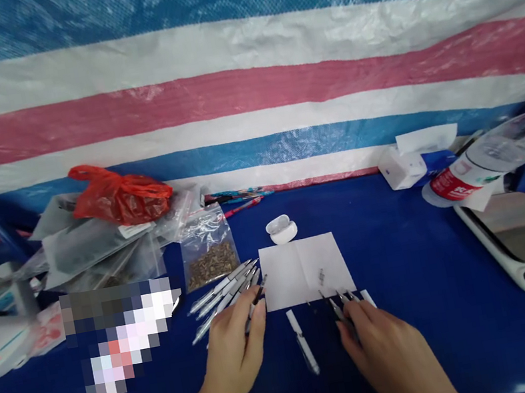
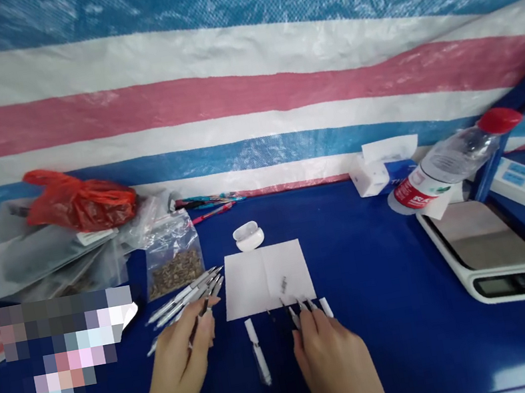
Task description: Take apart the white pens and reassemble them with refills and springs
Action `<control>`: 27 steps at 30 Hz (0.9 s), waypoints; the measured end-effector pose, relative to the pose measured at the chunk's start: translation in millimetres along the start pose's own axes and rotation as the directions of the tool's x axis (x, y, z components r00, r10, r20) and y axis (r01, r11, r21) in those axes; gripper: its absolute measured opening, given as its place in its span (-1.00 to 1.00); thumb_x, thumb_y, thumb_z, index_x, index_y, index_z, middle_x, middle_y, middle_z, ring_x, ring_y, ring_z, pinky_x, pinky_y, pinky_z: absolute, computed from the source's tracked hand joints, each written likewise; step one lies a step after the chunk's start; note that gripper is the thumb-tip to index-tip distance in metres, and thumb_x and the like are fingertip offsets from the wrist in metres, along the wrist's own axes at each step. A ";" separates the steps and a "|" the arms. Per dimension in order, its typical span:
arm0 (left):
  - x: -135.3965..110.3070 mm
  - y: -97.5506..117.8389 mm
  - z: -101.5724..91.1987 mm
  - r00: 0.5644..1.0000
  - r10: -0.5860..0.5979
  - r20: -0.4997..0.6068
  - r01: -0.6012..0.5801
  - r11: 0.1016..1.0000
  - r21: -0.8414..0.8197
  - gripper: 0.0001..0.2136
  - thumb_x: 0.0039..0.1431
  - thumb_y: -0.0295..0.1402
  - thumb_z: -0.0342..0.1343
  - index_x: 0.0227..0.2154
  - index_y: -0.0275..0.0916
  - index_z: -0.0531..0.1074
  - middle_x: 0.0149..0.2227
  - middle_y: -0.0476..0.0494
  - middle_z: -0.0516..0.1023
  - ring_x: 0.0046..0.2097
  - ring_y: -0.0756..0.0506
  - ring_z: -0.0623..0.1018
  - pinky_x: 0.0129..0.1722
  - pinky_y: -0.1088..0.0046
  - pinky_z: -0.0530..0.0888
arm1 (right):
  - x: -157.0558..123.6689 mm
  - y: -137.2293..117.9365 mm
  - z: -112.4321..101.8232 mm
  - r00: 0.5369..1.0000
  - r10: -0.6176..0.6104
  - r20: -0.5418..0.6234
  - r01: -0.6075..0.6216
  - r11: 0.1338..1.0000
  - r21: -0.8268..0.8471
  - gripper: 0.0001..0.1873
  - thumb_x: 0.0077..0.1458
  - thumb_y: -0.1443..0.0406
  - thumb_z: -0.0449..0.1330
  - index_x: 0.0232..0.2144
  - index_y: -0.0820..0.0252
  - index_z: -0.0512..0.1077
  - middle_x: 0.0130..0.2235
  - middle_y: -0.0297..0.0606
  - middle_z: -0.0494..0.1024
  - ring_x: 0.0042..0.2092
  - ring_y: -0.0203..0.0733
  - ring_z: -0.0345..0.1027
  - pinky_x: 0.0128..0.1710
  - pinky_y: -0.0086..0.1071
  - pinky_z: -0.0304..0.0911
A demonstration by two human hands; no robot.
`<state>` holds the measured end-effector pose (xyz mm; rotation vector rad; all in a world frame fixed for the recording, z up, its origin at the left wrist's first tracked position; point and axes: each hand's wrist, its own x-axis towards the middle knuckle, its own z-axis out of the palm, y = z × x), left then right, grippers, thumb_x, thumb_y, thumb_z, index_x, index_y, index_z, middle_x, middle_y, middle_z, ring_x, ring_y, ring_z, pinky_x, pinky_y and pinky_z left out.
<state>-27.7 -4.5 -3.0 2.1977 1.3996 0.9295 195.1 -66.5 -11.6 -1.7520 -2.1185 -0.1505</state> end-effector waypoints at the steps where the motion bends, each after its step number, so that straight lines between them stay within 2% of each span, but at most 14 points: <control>1: -2.0 3.3 0.9 1.000 -0.027 -0.014 0.027 1.000 -0.006 -0.67 0.48 -0.23 -0.18 -0.12 -0.25 0.46 -0.62 0.05 0.42 -0.61 -0.04 0.49 -0.58 0.50 0.37 | -0.5 -0.5 2.2 1.000 0.012 0.011 -0.012 1.000 0.016 -0.61 0.37 0.36 -0.12 -0.48 0.13 0.33 -0.59 -0.26 0.47 -0.66 -0.26 0.38 -0.70 -0.44 0.07; 5: -4.3 15.9 3.2 0.999 -0.051 0.002 0.051 0.997 -0.063 -0.67 0.49 -0.24 -0.18 -0.12 -0.27 0.47 -0.62 0.06 0.44 -0.60 -0.02 0.50 -0.59 0.53 0.38 | 3.5 1.9 3.8 0.995 0.094 0.039 -0.098 0.988 0.118 -0.76 0.22 0.38 -0.02 -0.48 0.12 0.29 -0.60 -0.34 0.45 -0.69 -0.26 0.34 -0.70 -0.44 0.04; 8: 1.0 25.1 0.1 0.999 -0.032 0.026 0.034 0.995 -0.096 -0.70 0.49 -0.26 -0.16 -0.15 -0.25 0.46 -0.62 0.08 0.43 -0.62 0.00 0.49 -0.60 0.53 0.34 | 18.3 11.3 -14.9 0.978 0.184 0.100 -0.207 0.925 0.318 -0.85 0.13 0.32 0.09 -0.49 0.11 0.30 -0.66 -0.43 0.37 -0.71 -0.30 0.26 -0.69 -0.46 0.05; 11: 6.7 36.8 -5.5 0.996 -0.018 0.082 0.029 0.991 -0.134 -0.72 0.49 -0.28 -0.15 -0.20 -0.22 0.45 -0.60 0.08 0.46 -0.61 0.01 0.48 -0.57 0.52 0.34 | 40.2 22.6 -47.8 0.933 0.205 0.295 -0.347 0.724 0.596 -0.90 0.12 0.30 0.17 -0.44 0.12 0.36 -0.62 -0.43 0.42 -0.64 -0.31 0.32 -0.65 -0.51 0.15; 12: 7.6 41.6 -7.0 0.996 -0.010 0.090 0.024 0.987 -0.157 -0.73 0.49 -0.29 -0.14 -0.21 -0.21 0.45 -0.59 0.08 0.46 -0.61 0.01 0.48 -0.56 0.52 0.34 | 47.5 25.0 -58.5 0.927 0.216 0.307 -0.373 0.637 0.675 -0.90 0.14 0.28 0.18 -0.43 0.12 0.37 -0.59 -0.40 0.45 -0.60 -0.30 0.34 -0.61 -0.51 0.20; 13: 7.6 46.8 -8.1 0.996 0.001 0.086 0.015 0.982 -0.186 -0.73 0.49 -0.29 -0.14 -0.22 -0.20 0.44 -0.59 0.09 0.45 -0.60 0.01 0.48 -0.56 0.52 0.34 | 54.4 26.2 -67.9 0.927 0.237 0.290 -0.374 0.543 0.751 -0.89 0.17 0.25 0.19 -0.40 0.12 0.38 -0.54 -0.36 0.49 -0.54 -0.28 0.40 -0.57 -0.50 0.25; 15: 5.8 57.5 -9.0 0.998 0.023 0.055 -0.009 0.969 -0.247 -0.75 0.49 -0.30 -0.15 -0.21 -0.17 0.44 -0.62 0.11 0.40 -0.60 0.01 0.48 -0.55 0.52 0.34 | 66.1 24.9 -81.1 0.937 0.277 0.213 -0.310 0.376 0.873 -0.85 0.20 0.20 0.22 -0.38 0.13 0.40 -0.53 -0.36 0.49 -0.55 -0.29 0.37 -0.59 -0.51 0.23; 18: 1.1 70.9 -10.1 0.999 0.045 0.013 -0.039 0.958 -0.283 -0.77 0.49 -0.30 -0.15 -0.16 -0.14 0.43 -0.63 0.13 0.36 -0.60 0.01 0.45 -0.53 0.52 0.35 | 77.9 16.9 -89.1 0.950 0.275 0.145 -0.207 0.213 0.955 -0.85 0.22 0.20 0.27 -0.34 0.12 0.42 -0.51 -0.36 0.51 -0.56 -0.34 0.35 -0.60 -0.54 0.21; 21: -2.0 76.2 -14.6 0.998 0.069 0.007 -0.064 0.960 -0.272 -0.79 0.49 -0.29 -0.13 -0.11 -0.12 0.42 -0.61 0.13 0.35 -0.58 0.00 0.46 -0.50 0.51 0.37 | 83.5 7.3 -91.8 0.963 0.247 0.105 -0.151 0.173 0.973 -0.90 0.22 0.23 0.29 -0.32 0.10 0.45 -0.47 -0.37 0.54 -0.53 -0.36 0.38 -0.56 -0.57 0.25; 27: -1.2 66.4 -30.2 0.993 0.110 0.053 -0.091 0.955 -0.282 -0.80 0.48 -0.30 -0.11 -0.10 -0.16 0.42 -0.57 0.11 0.39 -0.55 0.02 0.46 -0.50 0.50 0.34 | 82.2 -6.9 -89.6 0.970 0.230 0.075 -0.123 0.201 0.972 -0.96 0.24 0.28 0.28 -0.27 0.08 0.47 -0.40 -0.34 0.57 -0.48 -0.35 0.41 -0.51 -0.55 0.32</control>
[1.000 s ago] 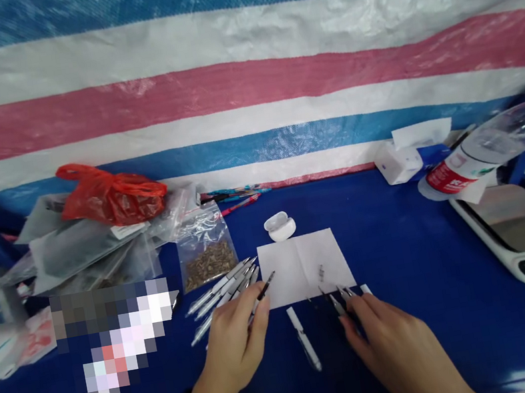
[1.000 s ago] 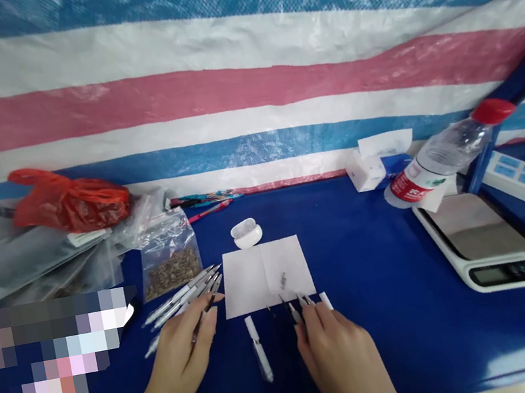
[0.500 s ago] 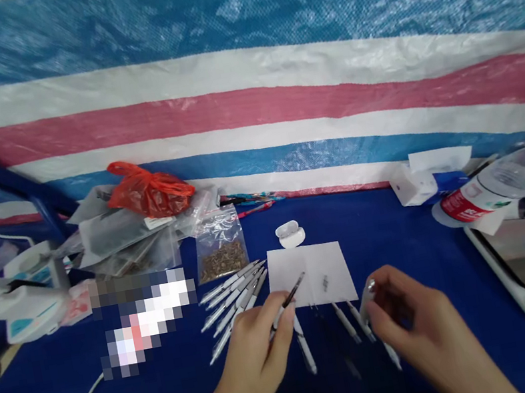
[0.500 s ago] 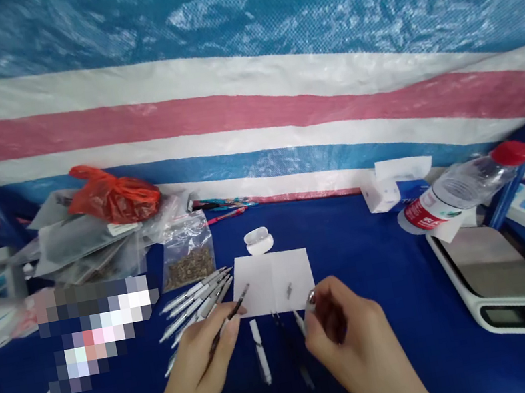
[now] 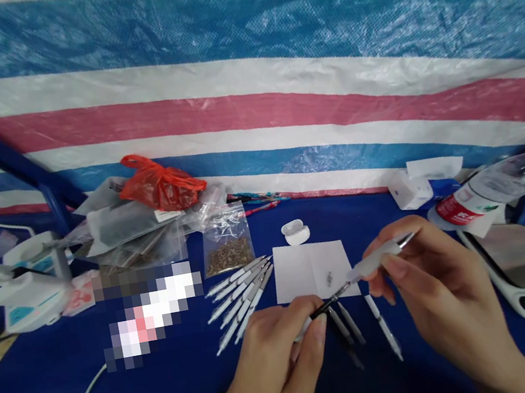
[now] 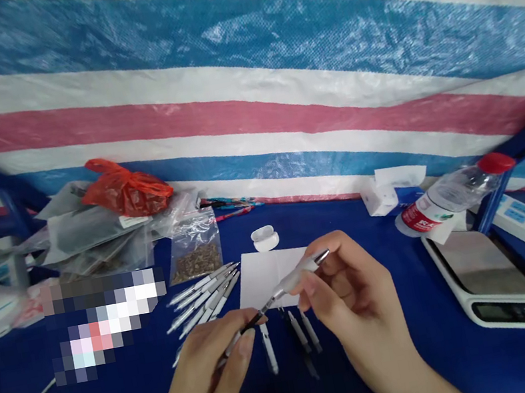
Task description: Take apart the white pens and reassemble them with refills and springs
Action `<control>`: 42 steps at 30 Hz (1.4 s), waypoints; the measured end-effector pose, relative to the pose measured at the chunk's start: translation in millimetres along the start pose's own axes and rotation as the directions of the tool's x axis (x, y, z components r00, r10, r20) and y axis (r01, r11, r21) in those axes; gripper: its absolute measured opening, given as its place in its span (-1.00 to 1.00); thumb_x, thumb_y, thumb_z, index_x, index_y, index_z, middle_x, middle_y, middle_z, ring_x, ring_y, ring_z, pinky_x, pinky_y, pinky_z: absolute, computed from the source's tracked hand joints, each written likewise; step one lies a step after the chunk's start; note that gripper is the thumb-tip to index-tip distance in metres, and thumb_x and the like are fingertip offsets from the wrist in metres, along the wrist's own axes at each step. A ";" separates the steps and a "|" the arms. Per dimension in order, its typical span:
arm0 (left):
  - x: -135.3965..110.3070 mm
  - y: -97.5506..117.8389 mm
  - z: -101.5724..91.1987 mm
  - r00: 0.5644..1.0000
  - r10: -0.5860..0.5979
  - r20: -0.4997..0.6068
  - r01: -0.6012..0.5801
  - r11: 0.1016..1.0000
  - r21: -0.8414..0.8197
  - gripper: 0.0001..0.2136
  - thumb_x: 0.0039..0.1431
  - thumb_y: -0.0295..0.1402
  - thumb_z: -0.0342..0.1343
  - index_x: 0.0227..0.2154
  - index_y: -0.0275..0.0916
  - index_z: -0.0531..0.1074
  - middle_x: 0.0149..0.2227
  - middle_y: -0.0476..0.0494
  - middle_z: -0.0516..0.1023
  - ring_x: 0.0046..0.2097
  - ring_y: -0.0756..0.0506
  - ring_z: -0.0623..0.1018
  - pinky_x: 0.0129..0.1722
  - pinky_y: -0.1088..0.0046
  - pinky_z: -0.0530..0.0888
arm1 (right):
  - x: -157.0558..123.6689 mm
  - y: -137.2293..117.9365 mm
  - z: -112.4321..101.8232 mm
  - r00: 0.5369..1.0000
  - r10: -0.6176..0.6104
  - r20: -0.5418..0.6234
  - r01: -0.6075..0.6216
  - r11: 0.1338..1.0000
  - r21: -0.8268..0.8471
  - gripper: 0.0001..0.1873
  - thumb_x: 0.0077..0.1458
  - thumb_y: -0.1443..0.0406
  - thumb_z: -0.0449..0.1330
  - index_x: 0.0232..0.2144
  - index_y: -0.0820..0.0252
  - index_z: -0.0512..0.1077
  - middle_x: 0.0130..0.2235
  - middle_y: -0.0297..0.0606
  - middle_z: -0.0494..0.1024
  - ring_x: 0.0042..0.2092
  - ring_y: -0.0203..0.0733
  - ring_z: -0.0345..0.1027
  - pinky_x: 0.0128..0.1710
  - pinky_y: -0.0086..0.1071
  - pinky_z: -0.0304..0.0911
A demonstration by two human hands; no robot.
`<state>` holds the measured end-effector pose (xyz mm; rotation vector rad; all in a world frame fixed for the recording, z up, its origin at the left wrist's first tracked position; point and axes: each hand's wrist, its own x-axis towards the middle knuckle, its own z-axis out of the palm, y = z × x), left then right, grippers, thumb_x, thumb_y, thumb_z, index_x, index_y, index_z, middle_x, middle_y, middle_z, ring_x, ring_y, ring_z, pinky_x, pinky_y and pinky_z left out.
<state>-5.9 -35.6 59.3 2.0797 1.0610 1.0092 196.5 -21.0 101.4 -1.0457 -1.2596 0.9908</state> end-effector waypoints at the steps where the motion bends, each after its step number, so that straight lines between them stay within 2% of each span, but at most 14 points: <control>1: -0.3 -1.5 -2.5 1.000 -0.002 0.018 0.002 1.000 -0.011 -0.79 0.48 -0.30 -0.11 -0.11 -0.17 0.42 -0.58 0.11 0.39 -0.56 0.02 0.46 -0.51 0.50 0.33 | -1.0 1.5 2.0 1.000 0.010 0.004 -0.010 1.000 0.001 -0.96 0.24 0.27 0.28 -0.27 0.08 0.47 -0.39 -0.33 0.58 -0.48 -0.34 0.41 -0.51 -0.55 0.32; 8: -5.8 -7.6 -8.5 0.999 -0.017 0.037 0.017 1.000 -0.020 -0.78 0.48 -0.31 -0.11 -0.14 -0.19 0.45 -0.57 0.07 0.44 -0.58 0.01 0.44 -0.55 0.48 0.27 | -3.0 5.9 10.2 1.000 0.025 0.013 -0.025 1.000 0.018 -0.94 0.25 0.25 0.28 -0.28 0.07 0.47 -0.40 -0.36 0.57 -0.46 -0.35 0.43 -0.48 -0.55 0.35; 15: -1.3 -7.4 -4.3 0.998 -0.025 0.052 0.028 0.998 -0.047 -0.77 0.48 -0.30 -0.12 -0.12 -0.20 0.44 -0.58 0.07 0.46 -0.57 0.01 0.46 -0.53 0.50 0.31 | 0.4 2.5 -3.5 1.000 0.009 -0.007 -0.009 0.998 -0.061 -0.90 0.23 0.22 0.30 -0.31 0.08 0.46 -0.41 -0.36 0.56 -0.48 -0.34 0.43 -0.52 -0.55 0.31; 19: 3.8 -7.2 -1.1 0.997 -0.020 0.075 0.023 0.999 -0.046 -0.76 0.48 -0.29 -0.13 -0.12 -0.19 0.45 -0.57 0.07 0.45 -0.57 0.01 0.45 -0.52 0.49 0.32 | 3.4 -1.3 -4.6 0.999 0.026 0.036 -0.022 0.996 -0.087 -0.89 0.18 0.29 0.31 -0.38 0.11 0.45 -0.46 -0.39 0.51 -0.50 -0.38 0.39 -0.53 -0.59 0.28; 23: 9.7 -5.4 1.4 0.992 -0.025 0.121 0.029 0.999 -0.031 -0.74 0.49 -0.25 -0.15 -0.10 -0.20 0.43 -0.59 0.08 0.41 -0.57 0.00 0.45 -0.52 0.49 0.32 | 5.6 -5.2 -0.6 0.988 0.112 0.106 -0.095 0.984 -0.154 -0.90 0.13 0.31 0.31 -0.40 0.13 0.44 -0.51 -0.40 0.47 -0.50 -0.37 0.35 -0.51 -0.58 0.31; 26: 12.9 -5.0 2.7 0.990 -0.018 0.139 0.017 1.000 0.006 -0.78 0.50 -0.25 -0.15 -0.06 -0.21 0.36 -0.55 0.09 0.44 -0.56 0.00 0.46 -0.51 0.49 0.33 | 4.1 -1.3 1.6 0.973 0.161 0.167 -0.131 0.976 -0.176 -0.90 0.14 0.29 0.30 -0.38 0.14 0.45 -0.50 -0.38 0.47 -0.50 -0.34 0.35 -0.51 -0.54 0.33; 28: 13.6 -6.1 3.3 0.990 0.000 0.143 -0.007 0.999 0.049 -0.79 0.51 -0.26 -0.17 -0.12 -0.21 0.33 -0.50 0.06 0.49 -0.52 0.00 0.49 -0.50 0.49 0.34 | 1.6 4.7 1.8 0.964 0.175 0.201 -0.145 0.977 -0.156 -0.92 0.16 0.28 0.30 -0.37 0.14 0.48 -0.48 -0.36 0.49 -0.48 -0.33 0.36 -0.49 -0.53 0.34; 36: 14.7 -10.7 9.0 0.985 0.072 0.155 -0.105 0.971 0.214 -0.73 0.53 -0.26 -0.25 -0.24 -0.21 0.29 -0.49 0.03 0.51 -0.51 -0.01 0.52 -0.51 0.48 0.31 | -5.8 25.1 -6.4 0.966 0.124 0.227 -0.098 0.987 -0.124 -0.95 0.19 0.28 0.30 -0.33 0.12 0.54 -0.39 -0.31 0.55 -0.41 -0.30 0.40 -0.42 -0.50 0.35; 39: 15.6 -11.2 17.9 0.979 0.163 0.125 -0.194 0.936 0.295 -0.71 0.53 -0.28 -0.25 -0.31 -0.21 0.27 -0.55 0.05 0.47 -0.57 -0.01 0.46 -0.56 0.47 0.22 | -4.7 26.4 -8.3 0.960 0.144 0.239 -0.101 0.978 -0.183 -0.78 0.18 0.21 0.31 -0.47 0.16 0.48 -0.50 -0.35 0.44 -0.49 -0.33 0.25 -0.50 -0.48 0.22; 42: 16.2 -11.1 27.2 0.961 0.263 0.083 -0.275 0.893 0.356 -0.70 0.53 -0.32 -0.25 -0.33 -0.21 0.27 -0.57 0.05 0.48 -0.59 -0.01 0.45 -0.55 0.45 0.20 | -4.5 30.3 -9.9 0.941 0.241 0.237 -0.199 0.962 -0.187 -0.39 0.22 0.03 0.24 -0.71 0.18 0.15 -0.66 -0.47 0.06 -0.60 -0.41 -0.15 -0.63 -0.45 -0.09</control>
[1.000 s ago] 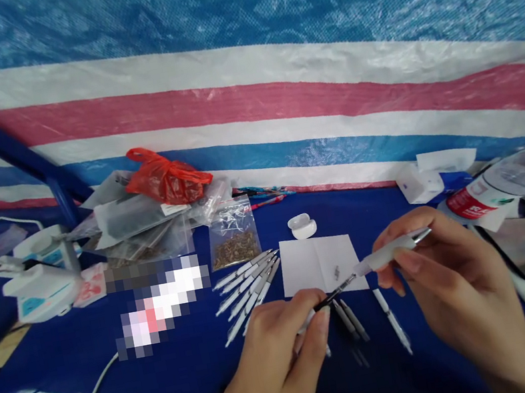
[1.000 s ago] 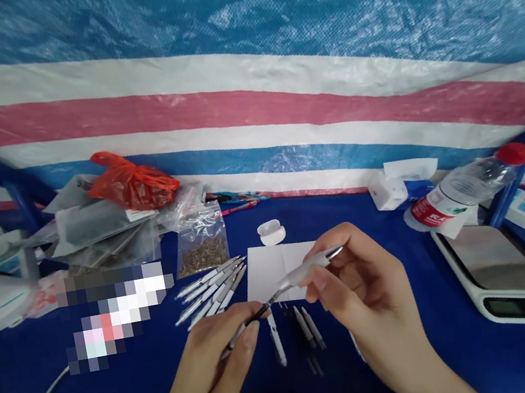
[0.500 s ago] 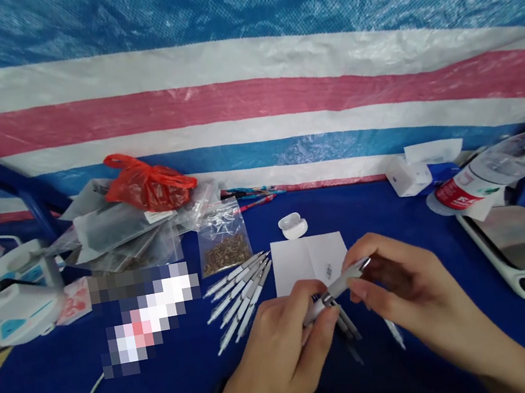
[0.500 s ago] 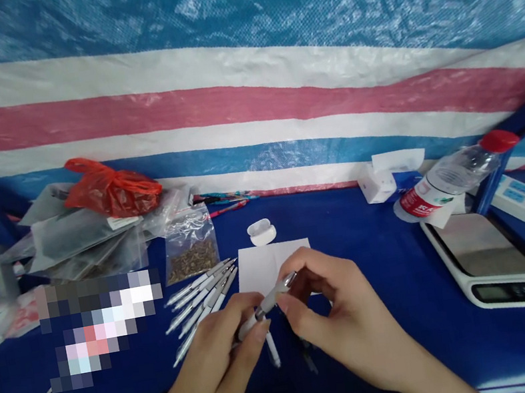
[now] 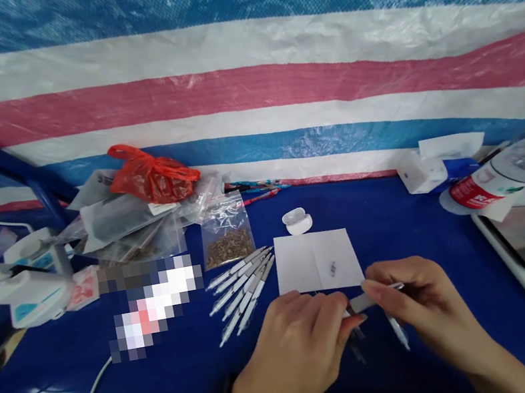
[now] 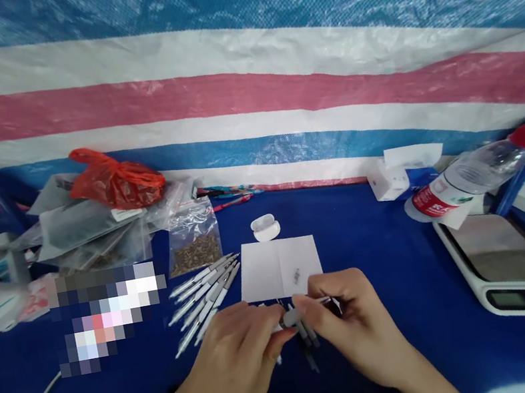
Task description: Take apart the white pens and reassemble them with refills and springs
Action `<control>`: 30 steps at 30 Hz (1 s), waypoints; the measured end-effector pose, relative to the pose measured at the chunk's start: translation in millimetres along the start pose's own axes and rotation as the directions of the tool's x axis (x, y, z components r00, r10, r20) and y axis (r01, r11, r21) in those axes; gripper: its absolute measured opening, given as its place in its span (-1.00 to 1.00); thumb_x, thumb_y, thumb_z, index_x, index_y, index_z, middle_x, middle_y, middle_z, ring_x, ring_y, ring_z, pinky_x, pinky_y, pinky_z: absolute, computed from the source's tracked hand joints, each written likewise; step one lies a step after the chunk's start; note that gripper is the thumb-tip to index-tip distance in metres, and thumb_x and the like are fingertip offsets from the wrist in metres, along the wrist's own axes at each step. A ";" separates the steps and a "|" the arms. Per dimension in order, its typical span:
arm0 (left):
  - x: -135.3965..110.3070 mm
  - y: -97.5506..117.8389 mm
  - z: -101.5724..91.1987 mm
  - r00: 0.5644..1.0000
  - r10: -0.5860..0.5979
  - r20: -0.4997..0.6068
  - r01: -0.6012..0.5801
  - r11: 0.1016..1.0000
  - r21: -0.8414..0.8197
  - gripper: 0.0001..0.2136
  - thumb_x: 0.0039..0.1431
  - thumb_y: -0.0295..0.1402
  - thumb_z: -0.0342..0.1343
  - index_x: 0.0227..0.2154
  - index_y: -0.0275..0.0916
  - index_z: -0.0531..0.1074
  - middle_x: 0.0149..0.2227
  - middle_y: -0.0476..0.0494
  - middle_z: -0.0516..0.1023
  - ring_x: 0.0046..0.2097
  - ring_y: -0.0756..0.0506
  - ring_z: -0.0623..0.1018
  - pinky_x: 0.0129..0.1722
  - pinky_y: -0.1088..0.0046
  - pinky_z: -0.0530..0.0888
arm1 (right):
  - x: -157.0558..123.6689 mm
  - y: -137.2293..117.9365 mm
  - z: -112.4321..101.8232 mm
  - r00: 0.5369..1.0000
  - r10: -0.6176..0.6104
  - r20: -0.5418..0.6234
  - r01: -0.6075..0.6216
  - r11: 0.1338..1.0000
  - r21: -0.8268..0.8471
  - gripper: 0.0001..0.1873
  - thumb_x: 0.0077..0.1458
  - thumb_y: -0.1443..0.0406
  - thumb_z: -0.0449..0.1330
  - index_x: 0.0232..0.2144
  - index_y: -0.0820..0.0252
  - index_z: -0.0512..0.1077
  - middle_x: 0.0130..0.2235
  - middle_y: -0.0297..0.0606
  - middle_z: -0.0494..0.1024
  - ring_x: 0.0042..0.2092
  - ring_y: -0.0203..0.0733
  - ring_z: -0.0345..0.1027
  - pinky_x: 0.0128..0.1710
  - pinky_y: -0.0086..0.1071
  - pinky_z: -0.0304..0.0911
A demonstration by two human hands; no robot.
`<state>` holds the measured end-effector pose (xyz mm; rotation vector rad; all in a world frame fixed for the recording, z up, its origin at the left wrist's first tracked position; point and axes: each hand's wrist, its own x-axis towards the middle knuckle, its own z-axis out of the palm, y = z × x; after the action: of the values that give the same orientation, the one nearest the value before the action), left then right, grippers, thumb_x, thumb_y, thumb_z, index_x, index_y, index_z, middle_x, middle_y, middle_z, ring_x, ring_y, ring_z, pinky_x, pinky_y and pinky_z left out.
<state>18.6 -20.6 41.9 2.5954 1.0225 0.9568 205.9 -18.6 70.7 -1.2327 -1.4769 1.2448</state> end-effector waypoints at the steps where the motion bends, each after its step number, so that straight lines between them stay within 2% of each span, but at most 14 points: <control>1: 0.6 0.8 1.9 1.000 0.009 0.000 -0.009 1.000 0.010 -0.70 0.53 -0.32 -0.26 -0.33 -0.21 0.27 -0.57 0.04 0.49 -0.59 -0.02 0.46 -0.55 0.44 0.20 | -0.2 2.2 -0.6 0.999 0.043 0.004 -0.043 0.999 0.009 -0.31 0.24 -0.02 0.19 -0.74 0.17 0.05 -0.68 -0.48 -0.04 -0.60 -0.42 -0.24 -0.64 -0.43 -0.17; 2: 1.1 1.2 3.1 1.000 0.005 0.010 -0.006 1.000 0.015 -0.70 0.53 -0.32 -0.26 -0.33 -0.22 0.28 -0.57 0.04 0.50 -0.59 -0.02 0.47 -0.55 0.44 0.21 | -0.6 4.6 -1.4 0.997 0.080 0.005 -0.080 0.997 0.011 -0.28 0.26 -0.06 0.16 -0.76 0.17 0.01 -0.68 -0.48 -0.07 -0.60 -0.42 -0.27 -0.64 -0.42 -0.20; 4: 2.1 0.7 3.6 0.998 -0.033 0.052 0.033 0.999 0.001 -0.70 0.53 -0.32 -0.26 -0.31 -0.22 0.29 -0.58 0.04 0.48 -0.60 -0.02 0.47 -0.56 0.44 0.21 | -2.8 8.9 -3.7 0.993 0.121 -0.009 -0.121 0.993 0.009 -0.33 0.24 -0.09 0.15 -0.72 0.18 0.18 -0.67 -0.44 0.09 -0.60 -0.40 -0.11 -0.61 -0.44 -0.10; 6: 2.0 -0.9 3.3 0.993 -0.080 0.090 0.083 0.996 -0.030 -0.71 0.52 -0.31 -0.25 -0.30 -0.22 0.29 -0.59 0.06 0.46 -0.60 -0.01 0.46 -0.57 0.45 0.21 | -6.3 11.4 -5.8 0.993 0.112 -0.025 -0.111 0.994 0.008 -0.54 0.21 -0.06 0.22 -0.49 0.18 0.44 -0.53 -0.35 0.36 -0.50 -0.32 0.16 -0.53 -0.46 0.10; 8: 0.4 -2.6 4.1 0.987 -0.103 0.122 0.111 0.992 -0.061 -0.72 0.52 -0.32 -0.24 -0.31 -0.21 0.28 -0.59 0.07 0.45 -0.60 -0.01 0.46 -0.58 0.45 0.21 | -10.0 12.8 -6.5 0.996 0.087 -0.020 -0.087 0.996 -0.002 -0.67 0.23 0.00 0.23 -0.26 0.13 0.49 -0.39 -0.30 0.47 -0.39 -0.26 0.30 -0.42 -0.44 0.24; 9: -1.0 -3.2 5.3 0.985 -0.105 0.135 0.115 0.991 -0.065 -0.73 0.52 -0.32 -0.24 -0.31 -0.21 0.27 -0.58 0.06 0.46 -0.59 -0.02 0.47 -0.58 0.44 0.21 | -11.5 13.9 -6.0 0.997 0.079 -0.010 -0.079 0.997 -0.021 -0.70 0.26 0.03 0.20 -0.24 0.13 0.47 -0.39 -0.31 0.46 -0.39 -0.25 0.30 -0.41 -0.43 0.25; 12: -6.2 -4.1 11.9 0.983 -0.084 0.166 0.094 0.994 -0.051 -0.74 0.52 -0.30 -0.25 -0.27 -0.21 0.28 -0.53 0.02 0.53 -0.56 -0.05 0.51 -0.55 0.43 0.25 | -12.6 20.5 -2.5 0.996 0.089 0.001 -0.088 0.989 -0.119 -0.55 0.32 0.00 0.11 -0.51 0.16 0.34 -0.55 -0.40 0.25 -0.51 -0.32 0.07 -0.53 -0.45 0.07; 15: -11.1 -5.6 18.1 0.977 -0.072 0.199 0.080 0.996 -0.036 -0.74 0.52 -0.28 -0.25 -0.23 -0.22 0.29 -0.48 -0.01 0.57 -0.54 -0.09 0.54 -0.54 0.40 0.28 | -9.7 30.2 0.0 0.974 0.225 0.036 -0.219 0.969 -0.116 -0.34 0.26 -0.12 0.10 -0.68 0.14 0.06 -0.62 -0.48 -0.06 -0.56 -0.38 -0.23 -0.60 -0.41 -0.22; 18: -15.2 -8.2 19.5 0.965 -0.110 0.238 0.129 0.990 -0.064 -0.72 0.52 -0.28 -0.25 -0.29 -0.20 0.28 -0.50 0.00 0.54 -0.54 -0.09 0.54 -0.55 0.39 0.28 | -8.1 33.2 -1.9 0.946 0.306 0.103 -0.300 0.951 -0.069 -0.34 0.23 -0.17 0.11 -0.67 0.16 0.17 -0.63 -0.45 0.04 -0.55 -0.37 -0.12 -0.59 -0.43 -0.13; 20: -18.1 -9.0 18.6 0.952 -0.159 0.260 0.195 0.974 -0.117 -0.72 0.52 -0.28 -0.23 -0.32 -0.19 0.27 -0.50 0.02 0.52 -0.52 -0.07 0.54 -0.53 0.42 0.30 | -9.2 30.3 -3.2 0.961 0.253 0.113 -0.243 0.966 -0.089 -0.44 0.27 -0.12 0.11 -0.55 0.18 0.35 -0.56 -0.38 0.27 -0.49 -0.31 0.10 -0.51 -0.44 0.08; 22: -21.4 -8.1 18.2 0.939 -0.208 0.273 0.259 0.952 -0.165 -0.73 0.52 -0.29 -0.20 -0.34 -0.19 0.26 -0.48 0.03 0.52 -0.50 -0.03 0.54 -0.51 0.45 0.33 | -11.1 27.3 -1.7 0.976 0.188 0.106 -0.176 0.977 -0.117 -0.54 0.31 -0.05 0.10 -0.44 0.16 0.41 -0.48 -0.35 0.36 -0.43 -0.27 0.19 -0.43 -0.43 0.17; 26: -28.8 -5.9 23.6 0.955 -0.213 0.207 0.235 0.968 -0.090 -0.72 0.51 -0.35 -0.20 -0.34 -0.20 0.29 -0.46 0.02 0.48 -0.49 -0.01 0.51 -0.52 0.49 0.35 | -11.2 33.5 11.9 0.980 0.184 0.073 -0.174 0.977 -0.124 -0.39 0.29 -0.12 0.06 -0.63 0.12 0.13 -0.61 -0.44 0.06 -0.55 -0.34 -0.12 -0.58 -0.41 -0.09; 28: -32.2 -7.4 28.0 0.978 -0.156 0.135 0.154 0.988 0.027 -0.71 0.50 -0.39 -0.22 -0.34 -0.22 0.33 -0.45 -0.01 0.46 -0.49 -0.02 0.49 -0.55 0.48 0.34 | -9.4 42.0 20.2 0.962 0.271 0.046 -0.266 0.959 -0.095 -0.30 0.23 -0.22 0.03 -0.67 0.10 -0.04 -0.64 -0.47 -0.08 -0.57 -0.37 -0.25 -0.61 -0.39 -0.24; 30: -35.2 -9.9 30.4 0.991 -0.104 0.090 0.094 0.990 0.109 -0.70 0.49 -0.42 -0.21 -0.35 -0.24 0.36 -0.46 -0.03 0.45 -0.49 -0.03 0.48 -0.56 0.47 0.35 | -8.2 49.3 26.0 0.926 0.376 0.025 -0.374 0.925 -0.063 -0.24 0.18 -0.30 0.00 -0.71 0.08 -0.07 -0.68 -0.47 -0.11 -0.60 -0.39 -0.26 -0.62 -0.38 -0.26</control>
<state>13.0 -35.0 -3.1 2.6168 1.1933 0.7684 190.4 -29.8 17.7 -1.5937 -1.3479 1.4882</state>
